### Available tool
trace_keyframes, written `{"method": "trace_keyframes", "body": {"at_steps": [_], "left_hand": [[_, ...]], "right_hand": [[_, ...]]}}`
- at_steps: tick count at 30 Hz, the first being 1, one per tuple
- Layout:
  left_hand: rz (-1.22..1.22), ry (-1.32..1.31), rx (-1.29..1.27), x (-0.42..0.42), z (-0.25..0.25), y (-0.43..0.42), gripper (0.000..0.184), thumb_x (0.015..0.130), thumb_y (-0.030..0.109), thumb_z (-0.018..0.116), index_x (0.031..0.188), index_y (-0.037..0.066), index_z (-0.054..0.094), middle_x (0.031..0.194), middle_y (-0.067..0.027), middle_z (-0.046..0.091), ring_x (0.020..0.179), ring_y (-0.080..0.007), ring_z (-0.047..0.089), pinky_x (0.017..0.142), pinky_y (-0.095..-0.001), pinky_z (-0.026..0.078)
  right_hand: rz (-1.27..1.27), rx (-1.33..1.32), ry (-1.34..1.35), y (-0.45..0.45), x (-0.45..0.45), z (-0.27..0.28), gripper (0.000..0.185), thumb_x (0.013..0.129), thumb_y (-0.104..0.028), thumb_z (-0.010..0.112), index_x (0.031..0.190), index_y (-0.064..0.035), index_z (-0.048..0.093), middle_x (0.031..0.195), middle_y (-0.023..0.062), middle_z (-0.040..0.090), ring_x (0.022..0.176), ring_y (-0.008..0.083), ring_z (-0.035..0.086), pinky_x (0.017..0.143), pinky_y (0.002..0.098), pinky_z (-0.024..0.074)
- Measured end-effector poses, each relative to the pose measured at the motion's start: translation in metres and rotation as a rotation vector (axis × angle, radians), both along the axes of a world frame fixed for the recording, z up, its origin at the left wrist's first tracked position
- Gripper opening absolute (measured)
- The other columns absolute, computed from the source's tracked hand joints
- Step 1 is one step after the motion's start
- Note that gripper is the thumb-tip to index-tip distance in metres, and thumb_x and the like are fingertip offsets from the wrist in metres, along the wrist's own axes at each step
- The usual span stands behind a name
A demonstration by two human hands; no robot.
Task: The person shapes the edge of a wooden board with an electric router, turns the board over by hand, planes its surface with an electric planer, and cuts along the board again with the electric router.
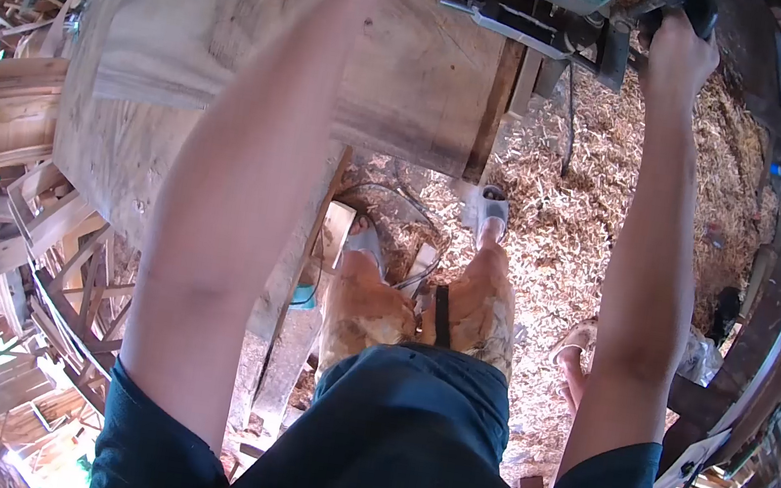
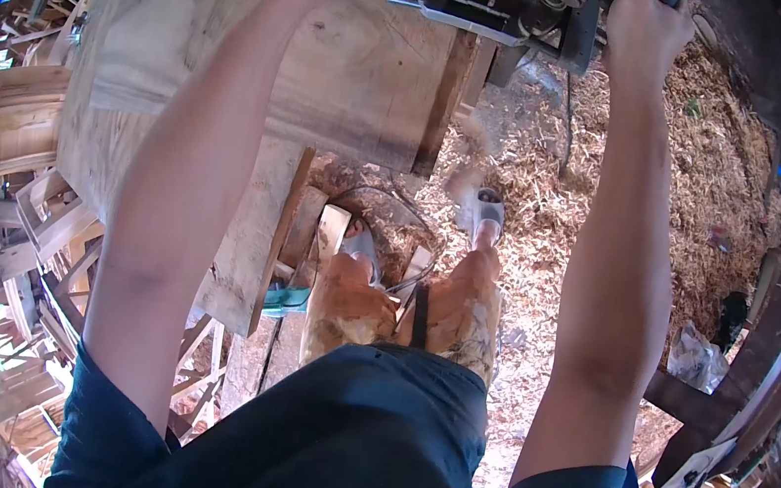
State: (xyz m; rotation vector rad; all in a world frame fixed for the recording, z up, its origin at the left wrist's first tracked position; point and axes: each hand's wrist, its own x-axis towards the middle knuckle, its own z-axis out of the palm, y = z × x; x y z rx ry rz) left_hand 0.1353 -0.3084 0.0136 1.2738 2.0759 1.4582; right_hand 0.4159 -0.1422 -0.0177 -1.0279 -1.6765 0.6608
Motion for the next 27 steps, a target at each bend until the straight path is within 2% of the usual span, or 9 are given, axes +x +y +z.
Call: {"method": "trace_keyframes", "body": {"at_steps": [2, 4, 9, 11, 13, 15, 17, 19, 27], "left_hand": [[-0.049, -0.023, -0.006, -0.002, -0.006, -0.001, 0.027, 0.094, 0.026, 0.057, 0.076, 0.006, 0.063, 0.058, -0.0019, 0.051, 0.053, -0.0111, 0.052, 0.049, -0.0327, 0.041], [-0.089, -0.073, 0.019, -0.001, -0.011, -0.007, 0.024, 0.093, 0.025, 0.057, 0.077, 0.007, 0.063, 0.057, -0.0017, 0.049, 0.052, -0.0115, 0.051, 0.049, -0.0330, 0.040], [-0.056, -0.225, 0.051, 0.028, -0.007, -0.049, 0.022, 0.093, 0.025, 0.058, 0.079, 0.009, 0.064, 0.059, 0.0000, 0.050, 0.053, -0.0110, 0.050, 0.049, -0.0323, 0.040], [0.009, 0.486, 0.181, 0.046, 0.015, -0.070, 0.019, 0.094, 0.028, 0.058, 0.092, 0.012, 0.069, 0.070, -0.0011, 0.057, 0.062, -0.0128, 0.056, 0.056, -0.0319, 0.044], [0.053, -0.134, -0.150, 0.045, 0.006, -0.082, 0.022, 0.097, 0.028, 0.054, 0.108, 0.019, 0.071, 0.088, -0.0066, 0.068, 0.072, -0.0198, 0.066, 0.066, -0.0346, 0.053], [0.027, 0.242, -0.017, 0.040, -0.015, -0.083, 0.036, 0.085, 0.040, 0.071, 0.096, 0.006, 0.075, 0.078, -0.0149, 0.071, 0.079, -0.0204, 0.072, 0.073, -0.0336, 0.053], [-0.006, -0.099, -0.006, 0.060, 0.016, -0.105, 0.032, 0.086, 0.037, 0.070, 0.097, 0.007, 0.074, 0.082, -0.0156, 0.072, 0.081, -0.0218, 0.073, 0.075, -0.0333, 0.053], [0.080, -0.231, -0.132, 0.070, 0.026, -0.114, 0.031, 0.086, 0.032, 0.071, 0.101, 0.006, 0.073, 0.085, -0.0139, 0.073, 0.083, -0.0214, 0.072, 0.078, -0.0337, 0.053], [0.177, -0.321, -0.042, 0.071, 0.026, -0.103, 0.020, 0.086, 0.018, 0.073, 0.095, 0.001, 0.066, 0.077, -0.0047, 0.066, 0.071, -0.0111, 0.058, 0.070, -0.0293, 0.049]], "right_hand": [[0.011, -0.253, 0.374, -0.013, -0.009, 0.009, 0.020, 0.081, -0.003, 0.062, 0.101, -0.0017, 0.066, 0.086, 0.0091, 0.067, 0.073, 0.0209, 0.065, 0.060, 0.0339, 0.0525], [0.025, -0.327, 0.507, -0.026, -0.007, 0.014, 0.019, 0.083, -0.003, 0.061, 0.102, 0.0003, 0.064, 0.085, 0.0093, 0.066, 0.072, 0.0183, 0.064, 0.058, 0.0330, 0.0519], [-0.135, -0.271, 0.268, -0.090, 0.005, 0.042, 0.015, 0.082, -0.009, 0.067, 0.090, 0.0032, 0.066, 0.081, 0.0095, 0.064, 0.066, 0.0165, 0.062, 0.056, 0.0324, 0.0518], [-0.077, -0.359, 0.370, -0.093, 0.016, 0.027, 0.016, 0.083, -0.007, 0.065, 0.095, 0.0032, 0.065, 0.081, 0.0094, 0.064, 0.064, 0.0158, 0.061, 0.052, 0.0316, 0.0491], [-0.012, -0.346, 0.424, -0.117, 0.021, 0.037, 0.016, 0.083, -0.006, 0.063, 0.097, 0.0029, 0.064, 0.081, 0.0096, 0.064, 0.062, 0.0158, 0.059, 0.051, 0.0321, 0.0475], [-0.089, -0.345, 0.307, -0.135, 0.025, 0.045, 0.015, 0.086, -0.005, 0.062, 0.097, 0.0033, 0.064, 0.082, 0.0100, 0.064, 0.063, 0.0178, 0.059, 0.056, 0.0323, 0.0485], [-0.109, -0.255, 0.127, -0.149, 0.041, 0.041, 0.015, 0.088, -0.005, 0.060, 0.100, 0.0040, 0.064, 0.084, 0.0103, 0.065, 0.066, 0.0211, 0.059, 0.062, 0.0331, 0.0493], [-0.094, -0.087, -0.050, -0.156, 0.059, 0.030, 0.018, 0.089, -0.006, 0.061, 0.104, 0.0042, 0.063, 0.089, 0.0104, 0.064, 0.072, 0.0231, 0.060, 0.070, 0.0342, 0.0492], [-0.069, -0.120, 0.020, -0.172, 0.045, 0.029, 0.038, 0.088, -0.018, 0.068, 0.118, 0.0032, 0.058, 0.111, 0.0106, 0.060, 0.100, 0.0218, 0.057, 0.091, 0.0375, 0.0456]]}}
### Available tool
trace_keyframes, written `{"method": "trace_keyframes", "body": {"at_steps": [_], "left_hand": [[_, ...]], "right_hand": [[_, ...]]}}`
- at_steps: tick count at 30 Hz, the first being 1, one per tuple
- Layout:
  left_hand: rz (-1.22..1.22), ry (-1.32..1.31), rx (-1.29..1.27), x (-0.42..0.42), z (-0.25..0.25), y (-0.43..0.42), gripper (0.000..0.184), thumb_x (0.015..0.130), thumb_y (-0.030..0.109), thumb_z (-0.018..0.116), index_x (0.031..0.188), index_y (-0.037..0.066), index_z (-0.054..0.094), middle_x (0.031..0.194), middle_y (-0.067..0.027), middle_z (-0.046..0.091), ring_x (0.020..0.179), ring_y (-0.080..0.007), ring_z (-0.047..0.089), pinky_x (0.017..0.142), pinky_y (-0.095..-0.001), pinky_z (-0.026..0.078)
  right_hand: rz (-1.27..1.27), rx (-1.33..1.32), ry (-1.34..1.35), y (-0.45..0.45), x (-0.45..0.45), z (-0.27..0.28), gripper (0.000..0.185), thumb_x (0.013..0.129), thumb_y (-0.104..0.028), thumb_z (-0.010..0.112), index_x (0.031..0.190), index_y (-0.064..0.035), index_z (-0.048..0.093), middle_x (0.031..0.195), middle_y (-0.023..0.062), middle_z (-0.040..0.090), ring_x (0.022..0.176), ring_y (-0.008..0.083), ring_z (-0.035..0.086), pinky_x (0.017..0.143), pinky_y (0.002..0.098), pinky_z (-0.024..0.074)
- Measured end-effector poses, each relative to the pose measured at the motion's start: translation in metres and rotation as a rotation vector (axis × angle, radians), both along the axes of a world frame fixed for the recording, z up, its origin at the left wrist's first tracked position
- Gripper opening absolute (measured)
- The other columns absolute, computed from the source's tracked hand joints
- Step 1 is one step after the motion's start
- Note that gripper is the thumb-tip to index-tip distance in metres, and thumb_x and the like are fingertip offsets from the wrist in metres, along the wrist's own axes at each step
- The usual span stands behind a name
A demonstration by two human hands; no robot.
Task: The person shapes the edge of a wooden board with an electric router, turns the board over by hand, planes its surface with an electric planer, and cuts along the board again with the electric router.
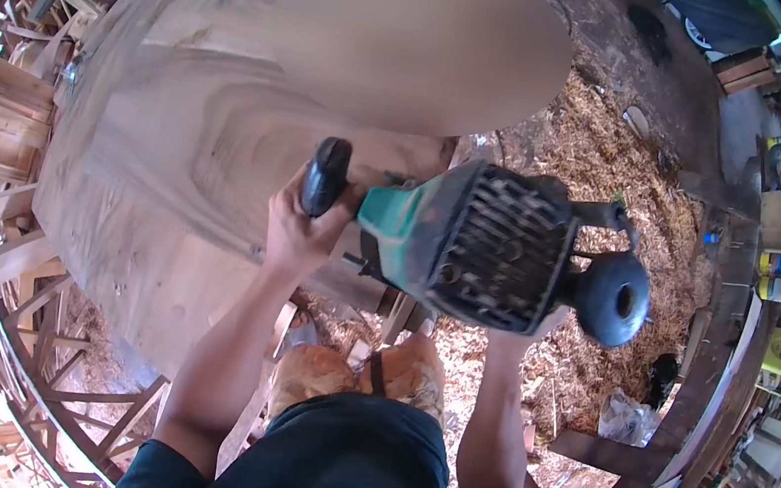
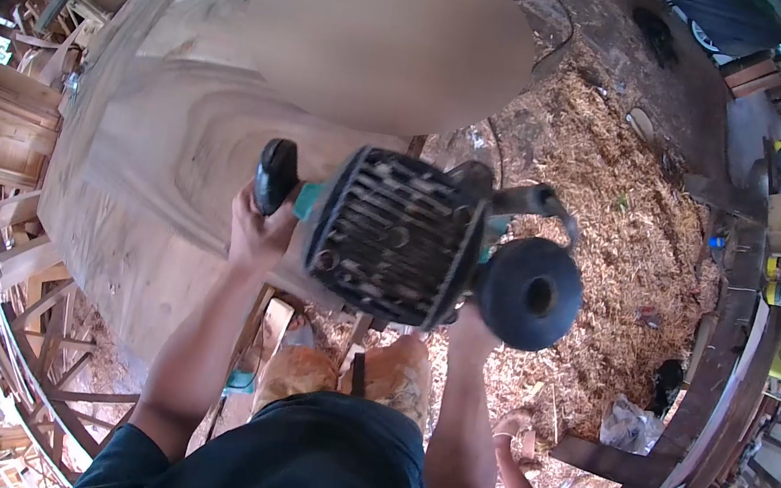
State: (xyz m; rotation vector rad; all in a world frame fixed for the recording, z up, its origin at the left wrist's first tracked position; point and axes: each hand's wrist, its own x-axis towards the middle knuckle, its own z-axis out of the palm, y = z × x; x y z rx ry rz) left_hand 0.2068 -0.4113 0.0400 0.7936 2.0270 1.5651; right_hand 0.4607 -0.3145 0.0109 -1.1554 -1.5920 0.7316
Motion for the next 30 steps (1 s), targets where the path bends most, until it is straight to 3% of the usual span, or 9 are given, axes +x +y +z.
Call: {"method": "trace_keyframes", "body": {"at_steps": [3, 5, 7, 9, 13, 19, 22, 26, 30], "left_hand": [[0.063, 0.021, 0.007, -0.003, 0.009, 0.011, 0.019, 0.086, 0.017, 0.073, 0.092, 0.000, 0.065, 0.075, -0.0034, 0.064, 0.071, -0.0097, 0.056, 0.069, -0.0285, 0.048], [0.085, 0.018, 0.068, -0.009, 0.001, 0.014, 0.020, 0.087, 0.017, 0.072, 0.091, -0.002, 0.066, 0.075, -0.0030, 0.065, 0.072, -0.0093, 0.056, 0.069, -0.0281, 0.048], [0.109, -0.023, 0.084, -0.014, -0.002, 0.015, 0.021, 0.088, 0.018, 0.072, 0.092, -0.002, 0.067, 0.076, -0.0028, 0.065, 0.072, -0.0094, 0.057, 0.069, -0.0281, 0.048], [0.127, -0.023, 0.060, -0.011, 0.005, 0.025, 0.024, 0.089, 0.020, 0.071, 0.093, -0.003, 0.067, 0.077, -0.0026, 0.065, 0.073, -0.0096, 0.058, 0.070, -0.0281, 0.049], [0.094, -0.054, 0.076, -0.025, 0.001, 0.041, 0.026, 0.089, 0.022, 0.072, 0.094, -0.003, 0.067, 0.080, -0.0030, 0.065, 0.075, -0.0098, 0.057, 0.071, -0.0280, 0.048], [0.019, 0.057, 0.104, -0.043, 0.006, 0.086, 0.022, 0.086, 0.017, 0.070, 0.094, -0.003, 0.065, 0.076, -0.0037, 0.062, 0.072, -0.0104, 0.055, 0.069, -0.0293, 0.048], [-0.005, 0.022, 0.049, -0.069, -0.007, 0.121, 0.022, 0.086, 0.018, 0.069, 0.090, -0.003, 0.066, 0.070, -0.0047, 0.061, 0.068, -0.0106, 0.054, 0.065, -0.0306, 0.048], [0.009, 0.110, 0.087, -0.089, -0.009, 0.171, 0.025, 0.085, 0.021, 0.069, 0.088, -0.004, 0.068, 0.064, -0.0074, 0.061, 0.063, -0.0115, 0.055, 0.063, -0.0328, 0.049], [0.024, -0.007, 0.023, -0.112, -0.011, 0.227, 0.033, 0.087, 0.028, 0.071, 0.103, -0.001, 0.073, 0.072, -0.0134, 0.067, 0.069, -0.0159, 0.063, 0.069, -0.0346, 0.051]], "right_hand": [[-0.013, -0.281, 0.103, 0.012, 0.006, -0.017, 0.025, 0.089, -0.011, 0.064, 0.108, 0.0046, 0.062, 0.104, 0.0097, 0.062, 0.096, 0.0197, 0.058, 0.088, 0.0353, 0.0473], [0.195, -0.466, 0.752, 0.010, -0.005, -0.059, 0.027, 0.091, -0.012, 0.067, 0.116, -0.0008, 0.064, 0.113, 0.0090, 0.067, 0.099, 0.0198, 0.067, 0.085, 0.0347, 0.0530], [0.029, -0.432, 0.282, 0.030, -0.002, -0.046, 0.022, 0.087, -0.005, 0.065, 0.109, 0.0006, 0.064, 0.102, 0.0065, 0.066, 0.090, 0.0162, 0.063, 0.080, 0.0301, 0.0501], [0.025, -0.284, 0.060, 0.039, -0.010, -0.041, 0.026, 0.085, -0.010, 0.075, 0.106, -0.0031, 0.062, 0.093, 0.0024, 0.065, 0.081, 0.0103, 0.062, 0.072, 0.0258, 0.0507], [0.062, -0.178, 0.132, 0.068, -0.035, -0.020, 0.037, 0.076, -0.012, 0.084, 0.104, -0.0034, 0.061, 0.090, 0.0017, 0.063, 0.079, 0.0084, 0.059, 0.073, 0.0245, 0.0486], [-0.087, -0.275, 0.192, 0.108, -0.064, 0.006, 0.042, 0.075, -0.007, 0.076, 0.112, 0.0034, 0.060, 0.095, 0.0130, 0.063, 0.092, 0.0235, 0.061, 0.089, 0.0372, 0.0464], [-0.091, -0.206, 0.098, 0.148, -0.082, 0.010, 0.032, 0.078, -0.006, 0.067, 0.110, -0.0008, 0.061, 0.100, 0.0146, 0.062, 0.089, 0.0248, 0.058, 0.082, 0.0370, 0.0450], [-0.065, -0.201, 0.185, 0.196, -0.110, 0.030, 0.024, 0.078, -0.007, 0.067, 0.101, 0.0003, 0.062, 0.085, 0.0093, 0.060, 0.075, 0.0211, 0.055, 0.072, 0.0356, 0.0459], [-0.103, -0.110, 0.148, 0.252, -0.134, 0.028, 0.021, 0.076, -0.008, 0.068, 0.095, 0.0004, 0.062, 0.077, 0.0073, 0.060, 0.067, 0.0184, 0.054, 0.065, 0.0342, 0.0456]]}}
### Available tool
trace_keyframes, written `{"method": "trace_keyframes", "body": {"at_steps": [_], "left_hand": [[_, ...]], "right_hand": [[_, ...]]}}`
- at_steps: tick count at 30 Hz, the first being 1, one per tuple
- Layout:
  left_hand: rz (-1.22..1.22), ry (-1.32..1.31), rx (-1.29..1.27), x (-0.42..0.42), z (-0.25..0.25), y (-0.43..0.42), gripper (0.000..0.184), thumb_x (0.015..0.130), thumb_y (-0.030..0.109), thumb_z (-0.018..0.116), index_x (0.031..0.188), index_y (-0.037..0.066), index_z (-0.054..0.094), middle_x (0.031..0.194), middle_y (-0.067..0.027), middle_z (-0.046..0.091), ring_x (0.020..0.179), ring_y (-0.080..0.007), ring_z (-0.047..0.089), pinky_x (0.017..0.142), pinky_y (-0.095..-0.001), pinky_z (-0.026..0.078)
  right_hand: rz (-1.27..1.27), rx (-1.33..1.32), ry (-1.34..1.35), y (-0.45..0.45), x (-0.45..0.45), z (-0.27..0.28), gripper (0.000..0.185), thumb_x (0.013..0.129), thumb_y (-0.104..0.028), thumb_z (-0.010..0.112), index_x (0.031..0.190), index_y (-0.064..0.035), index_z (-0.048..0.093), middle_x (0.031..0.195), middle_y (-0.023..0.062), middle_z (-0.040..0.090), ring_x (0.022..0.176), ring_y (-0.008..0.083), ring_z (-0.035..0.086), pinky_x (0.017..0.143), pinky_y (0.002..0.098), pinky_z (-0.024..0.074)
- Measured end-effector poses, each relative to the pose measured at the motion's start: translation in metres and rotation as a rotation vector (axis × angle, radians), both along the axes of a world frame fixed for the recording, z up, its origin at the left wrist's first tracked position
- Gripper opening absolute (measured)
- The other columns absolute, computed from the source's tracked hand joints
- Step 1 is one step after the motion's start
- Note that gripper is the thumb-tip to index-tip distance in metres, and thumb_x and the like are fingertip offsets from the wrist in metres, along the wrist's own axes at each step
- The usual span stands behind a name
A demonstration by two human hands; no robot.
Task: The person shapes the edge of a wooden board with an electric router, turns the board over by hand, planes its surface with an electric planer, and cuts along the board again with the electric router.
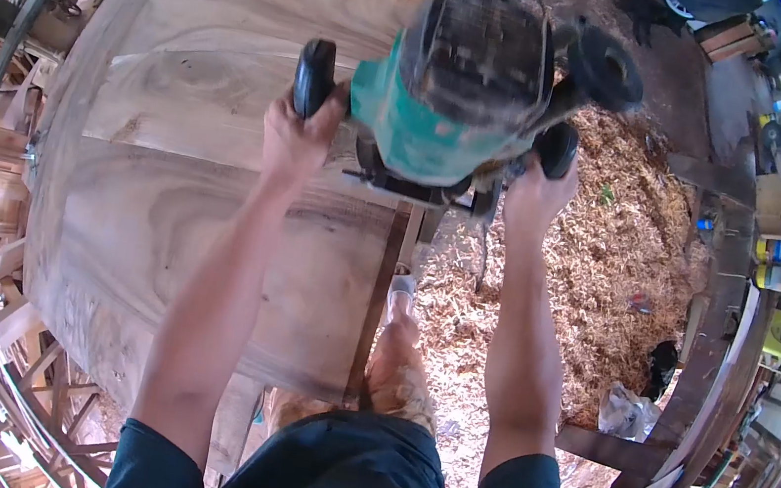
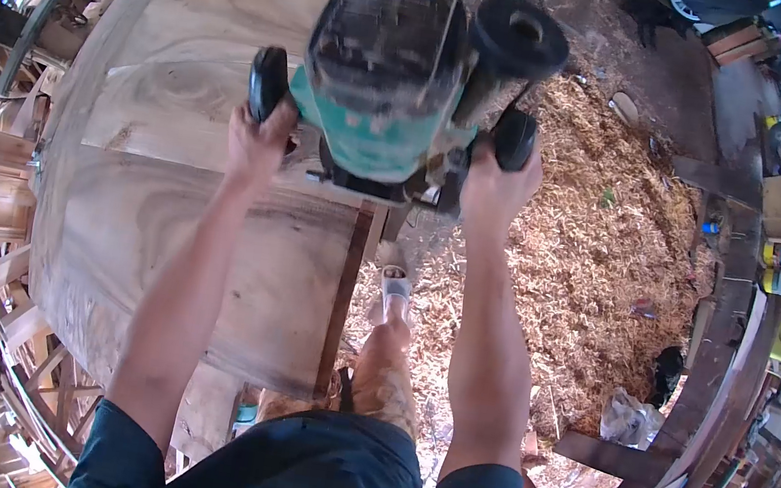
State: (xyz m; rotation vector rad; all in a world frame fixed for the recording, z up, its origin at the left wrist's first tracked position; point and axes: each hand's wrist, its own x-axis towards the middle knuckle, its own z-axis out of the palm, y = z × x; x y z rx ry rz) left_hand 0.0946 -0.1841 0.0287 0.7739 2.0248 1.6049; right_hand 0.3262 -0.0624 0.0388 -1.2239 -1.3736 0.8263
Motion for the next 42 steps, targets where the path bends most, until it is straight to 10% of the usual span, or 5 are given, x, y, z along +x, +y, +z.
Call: {"method": "trace_keyframes", "body": {"at_steps": [8, 13, 22, 32, 42], "left_hand": [[-0.099, 0.569, -0.100, -0.081, -0.022, 0.142, 0.045, 0.086, 0.044, 0.069, 0.100, 0.002, 0.073, 0.075, -0.0134, 0.068, 0.075, -0.0225, 0.067, 0.072, -0.0359, 0.051], [-0.104, 0.116, -0.136, -0.079, 0.011, 0.174, 0.053, 0.081, 0.053, 0.070, 0.089, 0.000, 0.068, 0.069, -0.0124, 0.065, 0.067, -0.0217, 0.066, 0.068, -0.0359, 0.052], [-0.207, 0.493, -0.281, -0.067, -0.007, 0.132, 0.024, 0.097, 0.032, 0.051, 0.111, 0.036, 0.070, 0.099, -0.0199, 0.066, 0.092, -0.0374, 0.068, 0.076, -0.0421, 0.053], [-0.137, 0.127, -0.050, -0.031, 0.008, 0.073, 0.025, 0.093, 0.031, 0.060, 0.093, 0.008, 0.070, 0.063, 0.0003, 0.053, 0.060, -0.0086, 0.052, 0.053, -0.0299, 0.040], [-0.178, 0.182, -0.051, -0.024, -0.011, 0.039, 0.027, 0.093, 0.031, 0.063, 0.095, 0.005, 0.071, 0.065, -0.0027, 0.057, 0.060, -0.0092, 0.052, 0.054, -0.0313, 0.043]], "right_hand": [[0.075, 0.013, 0.043, 0.142, -0.054, -0.009, 0.021, 0.075, -0.012, 0.069, 0.089, 0.0022, 0.062, 0.074, 0.0071, 0.060, 0.062, 0.0178, 0.053, 0.059, 0.0356, 0.0447], [0.155, -0.010, 0.052, 0.191, -0.068, -0.006, 0.016, 0.079, -0.012, 0.065, 0.088, 0.0009, 0.062, 0.074, 0.0046, 0.058, 0.060, 0.0162, 0.051, 0.056, 0.0342, 0.0419], [0.139, -0.070, 0.127, 0.147, -0.051, -0.007, 0.012, 0.082, -0.009, 0.065, 0.092, -0.0024, 0.064, 0.074, 0.0024, 0.057, 0.057, 0.0119, 0.050, 0.050, 0.0308, 0.0407], [0.099, -0.030, 0.157, 0.083, -0.017, -0.019, 0.012, 0.084, -0.007, 0.062, 0.093, 0.0013, 0.064, 0.075, 0.0045, 0.061, 0.058, 0.0134, 0.054, 0.053, 0.0310, 0.0449], [0.096, -0.010, 0.244, 0.046, 0.007, -0.028, 0.008, 0.080, -0.007, 0.066, 0.084, -0.0001, 0.065, 0.073, 0.0015, 0.060, 0.062, 0.0107, 0.052, 0.056, 0.0294, 0.0420]]}}
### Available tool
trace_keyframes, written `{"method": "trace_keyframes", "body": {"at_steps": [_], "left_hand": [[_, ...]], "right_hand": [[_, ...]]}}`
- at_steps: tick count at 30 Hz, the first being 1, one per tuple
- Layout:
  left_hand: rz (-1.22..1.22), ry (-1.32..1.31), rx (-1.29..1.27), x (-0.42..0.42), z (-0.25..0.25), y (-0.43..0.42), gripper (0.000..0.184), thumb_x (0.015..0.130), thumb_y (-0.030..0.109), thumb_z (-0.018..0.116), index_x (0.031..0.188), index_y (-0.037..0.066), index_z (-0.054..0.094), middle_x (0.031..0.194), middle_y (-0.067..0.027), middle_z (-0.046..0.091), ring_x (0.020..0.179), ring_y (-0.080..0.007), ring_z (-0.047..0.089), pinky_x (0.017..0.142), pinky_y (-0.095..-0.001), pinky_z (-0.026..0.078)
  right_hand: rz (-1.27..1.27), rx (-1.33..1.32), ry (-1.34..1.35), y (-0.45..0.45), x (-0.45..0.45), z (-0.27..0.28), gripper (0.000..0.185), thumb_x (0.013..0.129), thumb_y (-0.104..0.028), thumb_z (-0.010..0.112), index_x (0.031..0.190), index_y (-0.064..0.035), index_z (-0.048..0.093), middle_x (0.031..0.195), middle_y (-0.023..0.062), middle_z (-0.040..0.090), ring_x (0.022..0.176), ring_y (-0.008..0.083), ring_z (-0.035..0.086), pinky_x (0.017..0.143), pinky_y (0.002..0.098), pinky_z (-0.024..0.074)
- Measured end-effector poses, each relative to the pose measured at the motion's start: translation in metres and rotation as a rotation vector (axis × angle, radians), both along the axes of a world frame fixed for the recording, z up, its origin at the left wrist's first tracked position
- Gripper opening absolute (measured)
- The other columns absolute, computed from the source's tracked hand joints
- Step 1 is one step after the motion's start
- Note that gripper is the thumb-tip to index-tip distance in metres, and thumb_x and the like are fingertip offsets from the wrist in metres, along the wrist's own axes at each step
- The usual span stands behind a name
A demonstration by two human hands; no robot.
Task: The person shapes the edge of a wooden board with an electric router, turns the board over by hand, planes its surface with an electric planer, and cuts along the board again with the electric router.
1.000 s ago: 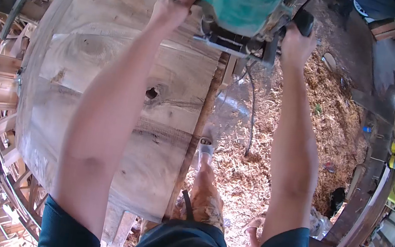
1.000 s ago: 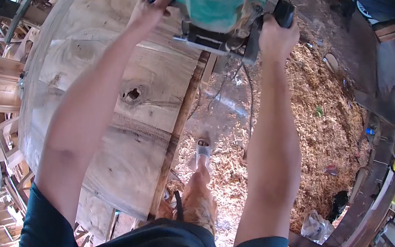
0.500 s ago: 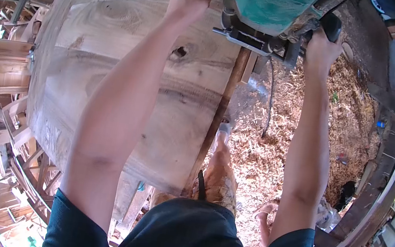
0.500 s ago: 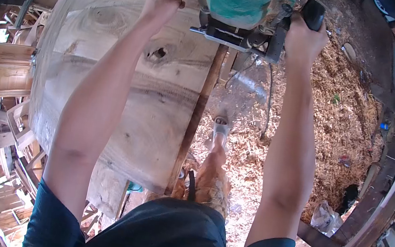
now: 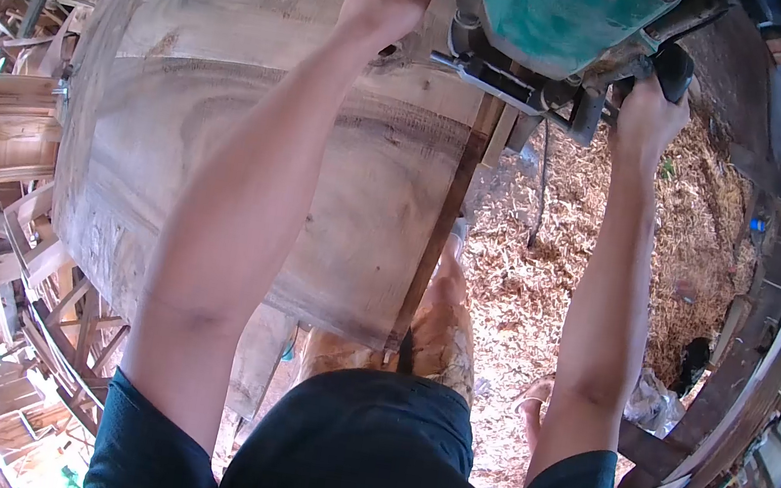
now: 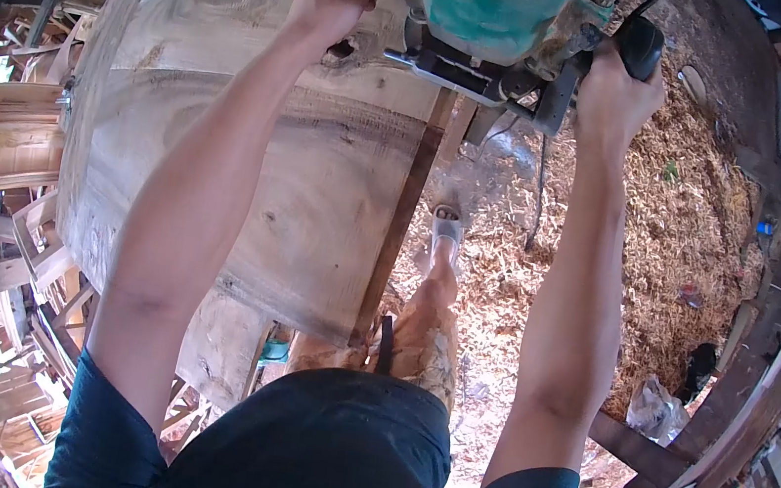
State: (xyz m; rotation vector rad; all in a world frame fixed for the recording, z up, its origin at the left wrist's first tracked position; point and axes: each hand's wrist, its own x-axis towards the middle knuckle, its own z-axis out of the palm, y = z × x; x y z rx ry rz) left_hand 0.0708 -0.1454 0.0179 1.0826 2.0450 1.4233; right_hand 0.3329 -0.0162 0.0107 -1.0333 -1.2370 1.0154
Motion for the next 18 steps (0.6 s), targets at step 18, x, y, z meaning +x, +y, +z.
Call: {"method": "trace_keyframes", "body": {"at_steps": [18], "left_hand": [[-0.014, 0.008, 0.081, 0.042, 0.010, -0.082, 0.024, 0.091, 0.029, 0.064, 0.099, 0.008, 0.073, 0.072, -0.0099, 0.063, 0.070, -0.0172, 0.060, 0.067, -0.0357, 0.050]], "right_hand": [[-0.050, -0.064, -0.005, -0.094, 0.027, 0.016, 0.011, 0.082, -0.005, 0.064, 0.091, 0.0009, 0.064, 0.073, 0.0019, 0.059, 0.059, 0.0099, 0.052, 0.055, 0.0271, 0.0418]]}}
